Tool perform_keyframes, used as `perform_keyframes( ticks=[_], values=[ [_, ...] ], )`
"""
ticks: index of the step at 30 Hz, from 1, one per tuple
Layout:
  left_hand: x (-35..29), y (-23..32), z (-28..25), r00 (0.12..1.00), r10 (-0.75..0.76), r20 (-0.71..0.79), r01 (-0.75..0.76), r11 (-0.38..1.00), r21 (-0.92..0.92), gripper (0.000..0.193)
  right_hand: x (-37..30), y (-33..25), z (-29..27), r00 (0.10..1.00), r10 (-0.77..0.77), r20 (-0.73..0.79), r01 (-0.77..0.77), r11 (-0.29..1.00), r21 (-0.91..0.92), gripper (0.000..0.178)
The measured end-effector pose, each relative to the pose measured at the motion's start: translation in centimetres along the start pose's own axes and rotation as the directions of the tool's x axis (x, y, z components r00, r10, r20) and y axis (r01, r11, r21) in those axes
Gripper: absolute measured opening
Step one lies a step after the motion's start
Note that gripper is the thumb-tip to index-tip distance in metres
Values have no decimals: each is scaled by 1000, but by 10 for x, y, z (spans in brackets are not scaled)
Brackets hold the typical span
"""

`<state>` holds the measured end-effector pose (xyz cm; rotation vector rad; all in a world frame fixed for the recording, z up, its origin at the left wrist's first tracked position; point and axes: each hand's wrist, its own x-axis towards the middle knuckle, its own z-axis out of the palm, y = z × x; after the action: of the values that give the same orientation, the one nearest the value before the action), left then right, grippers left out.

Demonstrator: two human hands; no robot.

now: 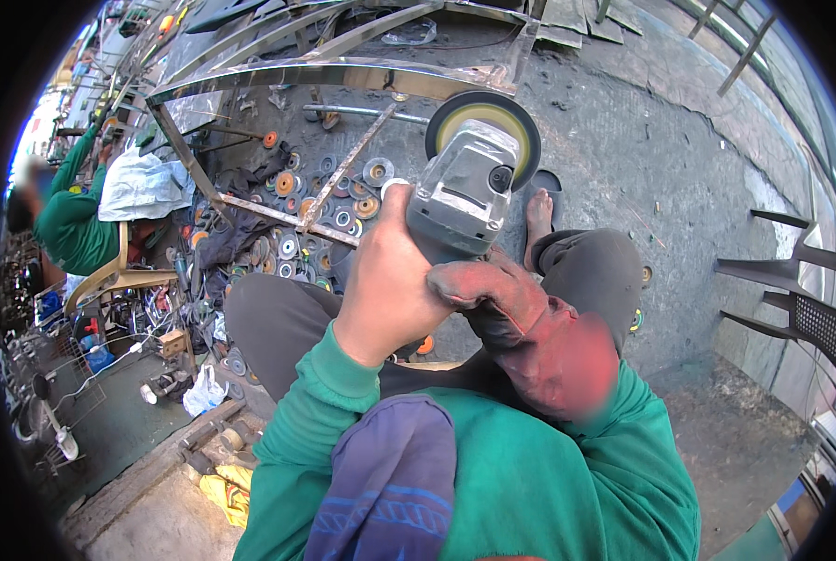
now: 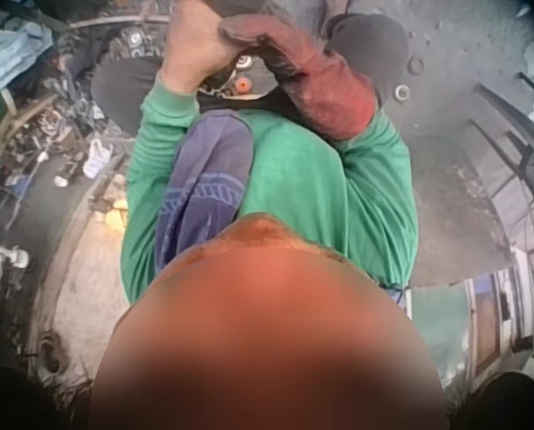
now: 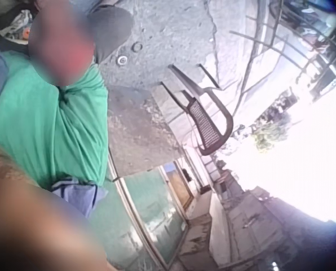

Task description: The person uses an angle grinder to smooth and polish a metal frame. They hold the frame with one hand and operate the grinder with the other, moving along the edges and joints to remove roughness and create a shiny finish.

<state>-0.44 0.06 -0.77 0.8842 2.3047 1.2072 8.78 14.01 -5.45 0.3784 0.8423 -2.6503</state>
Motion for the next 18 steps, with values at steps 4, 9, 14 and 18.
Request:
perform_keyframes(
  ticks=[4, 9, 14, 18],
  values=[
    [2, 0, 2, 997, -14, -81, 9, 997, -72, 82, -1, -4, 5, 998, -57, -24, 54, 993, -101, 67],
    [3, 0, 1, 999, -28, -31, 27, 999, -21, 79, -1, -7, 11, 997, -71, -18, 70, 997, -31, 66],
    [2, 0, 0, 997, 37, -72, -45, 992, -114, 68, -1, -6, 10, 999, -1, -49, -1, 999, -44, 70],
    [2, 1, 0, 993, -114, -32, 110, 989, -94, 78, 0, -6, 10, 995, -102, -7, 101, 991, -86, 68]
  ],
)
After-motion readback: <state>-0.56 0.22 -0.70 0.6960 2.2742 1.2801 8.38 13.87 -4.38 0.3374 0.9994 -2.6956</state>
